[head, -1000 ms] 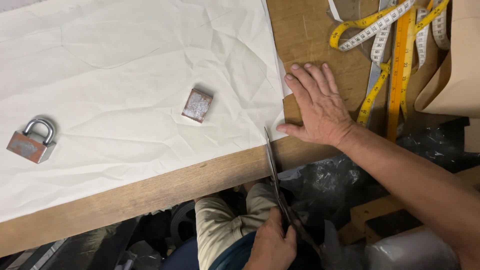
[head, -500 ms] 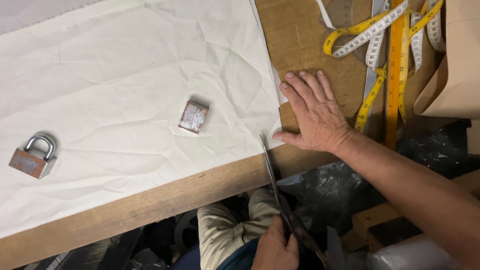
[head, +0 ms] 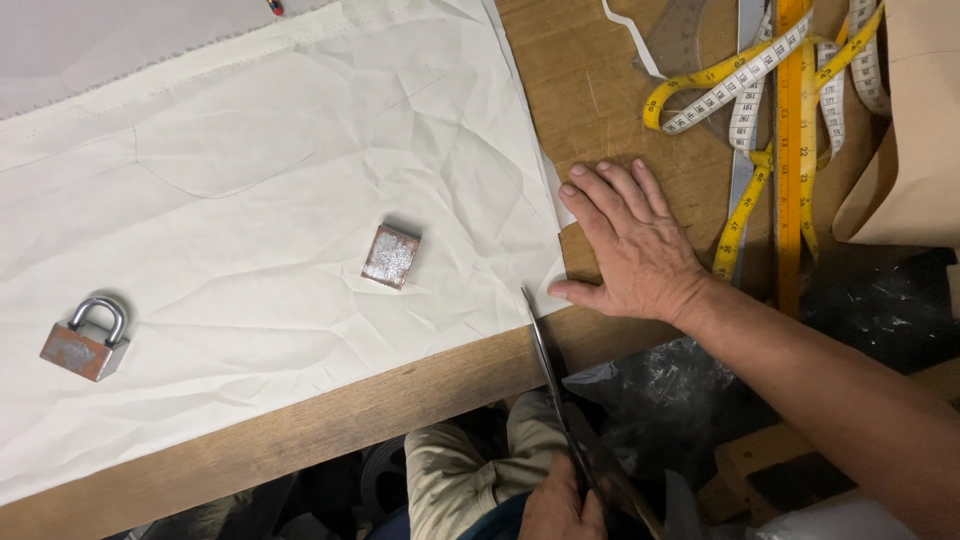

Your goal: The person uses large shears to cut a piece of white fabric laid out on a wooden table. They follow a pre-drawn pattern, cutting along the edges to separate a garment piece from the main fabric. Locks are used to hold the fabric in place during the process.

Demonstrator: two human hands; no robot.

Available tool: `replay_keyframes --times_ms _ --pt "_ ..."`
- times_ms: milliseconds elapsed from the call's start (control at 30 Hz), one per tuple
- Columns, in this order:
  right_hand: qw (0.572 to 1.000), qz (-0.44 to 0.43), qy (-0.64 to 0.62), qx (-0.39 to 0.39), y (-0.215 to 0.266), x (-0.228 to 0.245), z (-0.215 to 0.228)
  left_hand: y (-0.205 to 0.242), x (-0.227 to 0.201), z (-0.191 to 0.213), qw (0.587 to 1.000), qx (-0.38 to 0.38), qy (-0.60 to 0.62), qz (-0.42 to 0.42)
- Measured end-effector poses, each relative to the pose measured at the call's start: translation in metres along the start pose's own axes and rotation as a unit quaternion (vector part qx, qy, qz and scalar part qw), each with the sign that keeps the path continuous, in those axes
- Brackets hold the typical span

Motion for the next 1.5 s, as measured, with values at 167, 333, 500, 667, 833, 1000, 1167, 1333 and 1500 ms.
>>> replay_keyframes --times_ms 167,333,500,667,833,1000,1167,1333,1500 --pt "1.000 0.005 -0.002 -0.013 0.000 0.000 0.001 -0.008 0.011 -0.005 1.000 0.003 -0.018 -0.014" --pt "1.000 -0.002 -0.013 0.001 0.000 -0.001 -0.002 -0.016 0.024 -0.013 0.999 -0.014 -0.032 0.002" --pt "1.000 -0.003 -0.015 -0.002 0.000 -0.001 0.001 -0.014 0.013 -0.003 1.000 -0.008 -0.020 0.008" --pt "1.000 -0.004 -0.013 -0.005 0.000 -0.001 0.001 -0.023 0.026 -0.005 0.999 -0.017 -0.039 -0.017" --pt "1.000 -0.007 -0.013 0.006 0.000 -0.002 -0.002 -0.012 0.017 0.004 0.999 -0.041 -0.030 0.004" --pt "1.000 -0.001 0.003 -0.009 0.000 -0.001 0.000 -0.013 0.018 0.011 0.997 -0.061 -0.037 0.014" --pt "1.000 -0.005 0.000 -0.002 0.000 -0.001 0.000 -0.022 0.034 0.015 0.994 -0.062 -0.086 0.007" --pt "1.000 -0.002 0.005 -0.007 0.000 -0.001 0.001 -0.005 0.016 0.027 0.995 -0.064 -0.069 0.038" --pt "1.000 -0.005 0.002 -0.007 -0.001 -0.001 0.001 0.014 -0.014 0.044 0.993 -0.005 -0.024 0.112"
Point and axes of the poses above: each hand's wrist, its own y-axis away from the middle knuckle, its own z-axis out of the back of the hand, x = y × z, the point moved 4 cm from there along -y, towards the middle knuckle, and after that the axes turned 1 degree about x, right-handed, at the moved point
